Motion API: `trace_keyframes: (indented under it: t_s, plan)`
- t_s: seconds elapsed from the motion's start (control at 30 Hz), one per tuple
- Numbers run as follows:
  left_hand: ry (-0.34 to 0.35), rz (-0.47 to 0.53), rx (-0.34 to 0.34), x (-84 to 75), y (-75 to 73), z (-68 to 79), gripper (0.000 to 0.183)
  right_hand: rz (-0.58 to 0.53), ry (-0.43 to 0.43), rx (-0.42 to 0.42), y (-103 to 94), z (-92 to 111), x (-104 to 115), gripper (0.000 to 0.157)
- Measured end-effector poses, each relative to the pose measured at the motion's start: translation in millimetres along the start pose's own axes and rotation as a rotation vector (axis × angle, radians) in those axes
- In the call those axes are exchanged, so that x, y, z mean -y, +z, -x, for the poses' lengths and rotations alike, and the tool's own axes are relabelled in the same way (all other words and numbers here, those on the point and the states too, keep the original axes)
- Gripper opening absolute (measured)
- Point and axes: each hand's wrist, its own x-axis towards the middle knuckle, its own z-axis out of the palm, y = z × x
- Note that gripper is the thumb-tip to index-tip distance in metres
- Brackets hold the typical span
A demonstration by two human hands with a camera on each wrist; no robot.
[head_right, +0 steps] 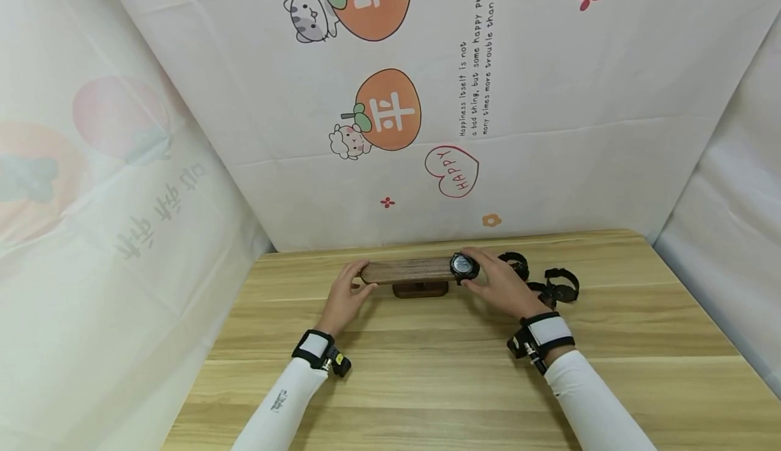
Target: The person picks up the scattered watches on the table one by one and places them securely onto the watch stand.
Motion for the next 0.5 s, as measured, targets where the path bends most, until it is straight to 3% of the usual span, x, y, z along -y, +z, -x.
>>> trace_keyframes:
  t_s: [0.5]
  plan:
    - [0.004, 0.006, 0.009, -0.3, -1.3, -0.4, 0.060, -0.003, 0.019, 0.024, 1.4, -1.3, 4.6, 0.072]
